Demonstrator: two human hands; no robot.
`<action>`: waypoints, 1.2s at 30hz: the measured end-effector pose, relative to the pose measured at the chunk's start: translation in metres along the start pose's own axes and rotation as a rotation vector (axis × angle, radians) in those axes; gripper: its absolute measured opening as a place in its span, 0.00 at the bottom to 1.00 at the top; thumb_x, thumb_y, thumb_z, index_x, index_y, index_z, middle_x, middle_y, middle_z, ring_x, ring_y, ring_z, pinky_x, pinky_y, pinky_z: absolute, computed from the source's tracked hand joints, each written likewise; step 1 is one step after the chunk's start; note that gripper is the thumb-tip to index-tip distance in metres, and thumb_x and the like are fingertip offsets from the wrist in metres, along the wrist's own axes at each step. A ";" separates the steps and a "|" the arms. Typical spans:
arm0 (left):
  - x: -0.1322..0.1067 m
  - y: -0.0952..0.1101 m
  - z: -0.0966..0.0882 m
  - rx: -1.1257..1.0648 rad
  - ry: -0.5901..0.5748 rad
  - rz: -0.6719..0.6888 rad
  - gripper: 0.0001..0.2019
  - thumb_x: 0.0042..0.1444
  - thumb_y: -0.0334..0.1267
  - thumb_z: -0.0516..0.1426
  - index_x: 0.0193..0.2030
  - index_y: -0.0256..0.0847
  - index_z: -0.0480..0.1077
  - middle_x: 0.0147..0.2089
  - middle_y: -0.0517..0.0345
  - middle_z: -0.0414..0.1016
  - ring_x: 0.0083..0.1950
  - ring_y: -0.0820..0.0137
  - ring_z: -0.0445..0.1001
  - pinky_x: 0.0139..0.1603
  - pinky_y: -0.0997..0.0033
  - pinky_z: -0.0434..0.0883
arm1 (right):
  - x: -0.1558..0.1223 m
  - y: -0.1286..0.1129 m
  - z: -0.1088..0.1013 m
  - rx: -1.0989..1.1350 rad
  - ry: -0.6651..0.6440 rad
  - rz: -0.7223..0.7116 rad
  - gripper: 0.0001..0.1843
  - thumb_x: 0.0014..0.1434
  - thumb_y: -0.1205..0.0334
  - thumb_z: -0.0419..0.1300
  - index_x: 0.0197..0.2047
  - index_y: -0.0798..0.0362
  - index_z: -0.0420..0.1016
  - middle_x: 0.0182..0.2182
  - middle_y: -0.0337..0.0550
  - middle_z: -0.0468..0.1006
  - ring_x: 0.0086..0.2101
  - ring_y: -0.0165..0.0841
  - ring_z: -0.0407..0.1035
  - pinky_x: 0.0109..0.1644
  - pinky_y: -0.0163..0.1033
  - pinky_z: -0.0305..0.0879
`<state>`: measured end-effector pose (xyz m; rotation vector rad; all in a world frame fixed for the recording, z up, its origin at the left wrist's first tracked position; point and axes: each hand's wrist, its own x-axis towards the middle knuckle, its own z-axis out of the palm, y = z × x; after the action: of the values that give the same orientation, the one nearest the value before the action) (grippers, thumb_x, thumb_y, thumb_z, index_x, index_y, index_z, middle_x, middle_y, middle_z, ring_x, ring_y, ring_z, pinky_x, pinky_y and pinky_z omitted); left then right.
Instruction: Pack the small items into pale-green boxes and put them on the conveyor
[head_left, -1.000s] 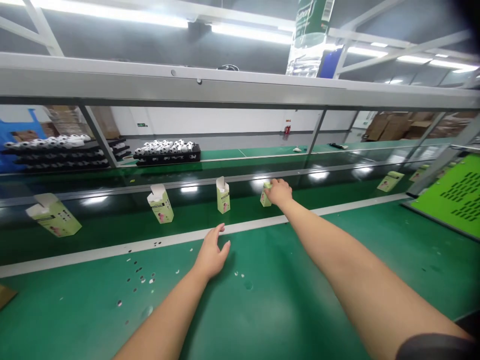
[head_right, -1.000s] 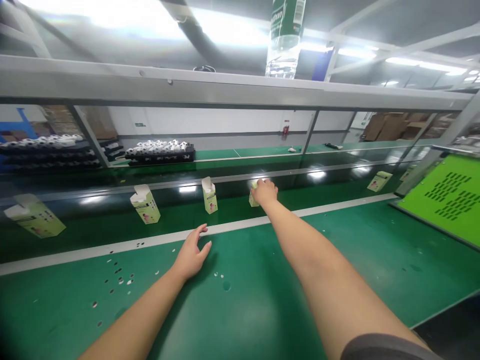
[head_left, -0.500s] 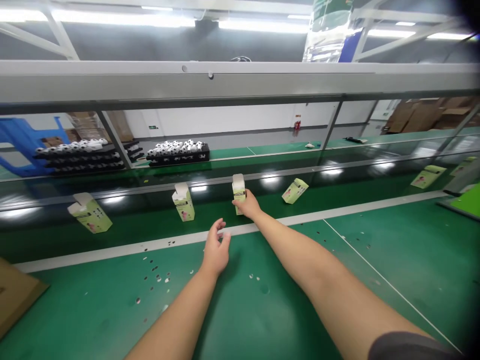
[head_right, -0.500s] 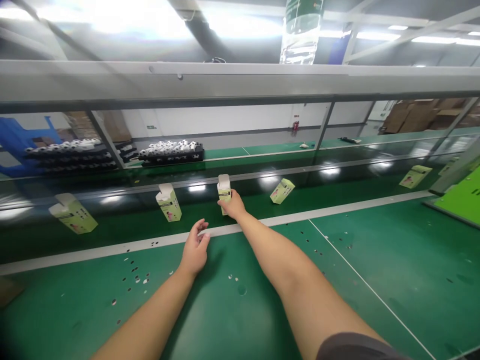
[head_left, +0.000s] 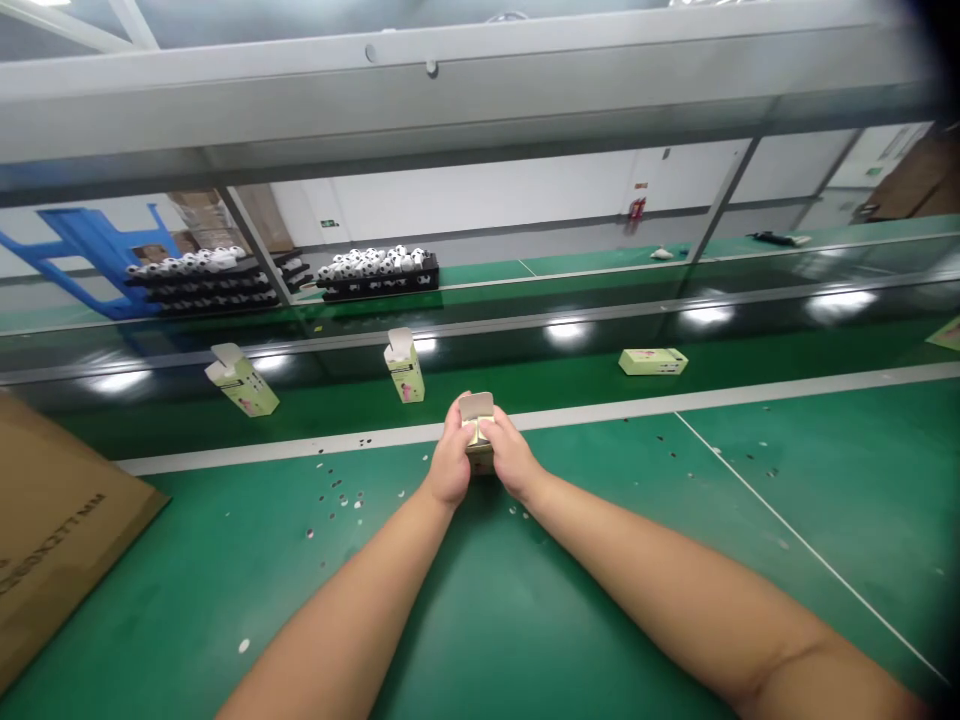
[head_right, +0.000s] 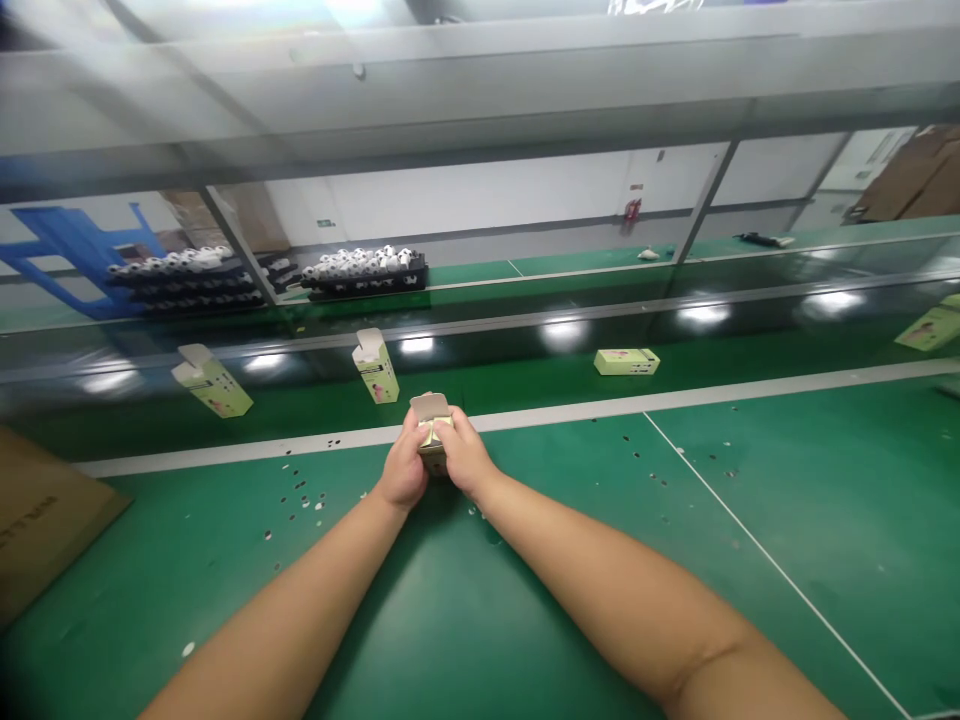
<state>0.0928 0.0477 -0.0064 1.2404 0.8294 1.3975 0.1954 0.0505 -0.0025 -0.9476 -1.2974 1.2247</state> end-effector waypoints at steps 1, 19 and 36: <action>0.001 0.002 0.000 0.035 0.010 0.036 0.24 0.59 0.39 0.52 0.62 0.45 0.58 0.59 0.53 0.70 0.57 0.65 0.72 0.55 0.64 0.70 | 0.003 -0.001 -0.002 -0.001 0.017 -0.023 0.16 0.60 0.59 0.50 0.51 0.51 0.64 0.41 0.44 0.76 0.40 0.36 0.72 0.42 0.39 0.72; -0.004 0.025 -0.015 0.542 0.006 0.402 0.08 0.59 0.42 0.57 0.37 0.42 0.73 0.48 0.50 0.76 0.51 0.62 0.74 0.54 0.59 0.71 | -0.001 -0.020 -0.044 -0.570 -0.021 -0.568 0.10 0.61 0.56 0.57 0.41 0.50 0.76 0.42 0.47 0.77 0.43 0.36 0.72 0.46 0.43 0.73; -0.014 0.007 0.005 0.148 0.046 0.168 0.10 0.65 0.44 0.46 0.43 0.42 0.63 0.48 0.55 0.67 0.47 0.69 0.70 0.52 0.67 0.68 | -0.022 0.002 -0.049 -0.869 -0.091 -0.696 0.25 0.63 0.60 0.54 0.64 0.41 0.62 0.60 0.48 0.64 0.55 0.40 0.65 0.56 0.48 0.69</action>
<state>0.0947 0.0321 -0.0025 1.4226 0.8905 1.5253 0.2465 0.0360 -0.0130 -0.8823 -2.0605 0.1311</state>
